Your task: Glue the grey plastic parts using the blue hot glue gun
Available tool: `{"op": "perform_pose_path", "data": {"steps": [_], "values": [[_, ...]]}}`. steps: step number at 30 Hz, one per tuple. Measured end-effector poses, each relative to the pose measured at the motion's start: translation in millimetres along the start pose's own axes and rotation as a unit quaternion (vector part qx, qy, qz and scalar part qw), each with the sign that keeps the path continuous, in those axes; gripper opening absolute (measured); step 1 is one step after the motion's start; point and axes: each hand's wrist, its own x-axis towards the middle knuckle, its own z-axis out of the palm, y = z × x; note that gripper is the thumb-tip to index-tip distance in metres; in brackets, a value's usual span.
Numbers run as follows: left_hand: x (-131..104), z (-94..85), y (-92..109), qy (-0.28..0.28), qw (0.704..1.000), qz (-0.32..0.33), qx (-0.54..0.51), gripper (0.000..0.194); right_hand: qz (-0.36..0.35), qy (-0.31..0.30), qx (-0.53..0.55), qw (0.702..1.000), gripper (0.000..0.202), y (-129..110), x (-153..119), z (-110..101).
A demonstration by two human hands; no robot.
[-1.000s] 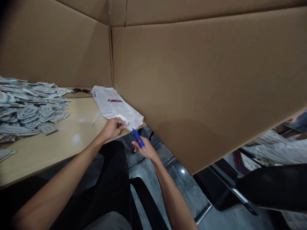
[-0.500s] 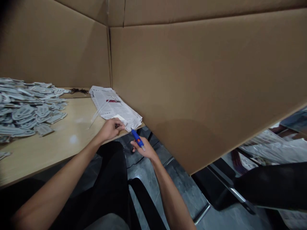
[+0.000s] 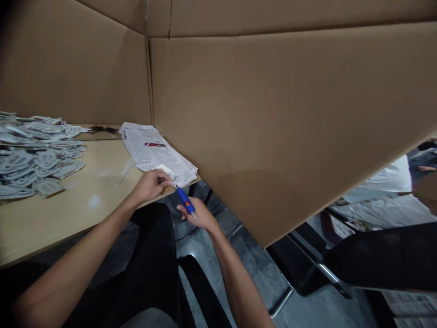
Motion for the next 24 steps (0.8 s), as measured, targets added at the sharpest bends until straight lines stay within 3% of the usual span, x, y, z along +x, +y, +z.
{"op": "perform_pose_path", "data": {"steps": [5,7,11,17,21,24], "values": [[0,-0.8,1,-0.004,1.0,-0.002,-0.001,0.013,0.005,-0.007,-0.209,0.978,0.014,-19,-2,-16],[1,-0.9,1,-0.003,1.0,0.0,0.001,0.013,0.023,-0.021,-0.301,0.953,0.004,-30,-3,-19],[1,-0.7,0,-0.003,1.0,-0.001,-0.003,0.012,0.086,-0.046,-0.457,0.884,0.019,-47,-4,-23],[1,0.1,-1,0.001,1.0,-0.001,-0.001,0.012,0.059,-0.094,-0.541,0.833,0.02,-63,2,-27],[1,1.3,-2,-0.001,1.0,-0.003,-0.006,0.012,0.087,-0.085,-0.599,0.792,0.021,-70,7,-27],[1,1.9,-3,0.004,1.0,-0.004,-0.004,0.011,0.082,-0.078,-0.613,0.782,0.027,-75,11,-23]]}}
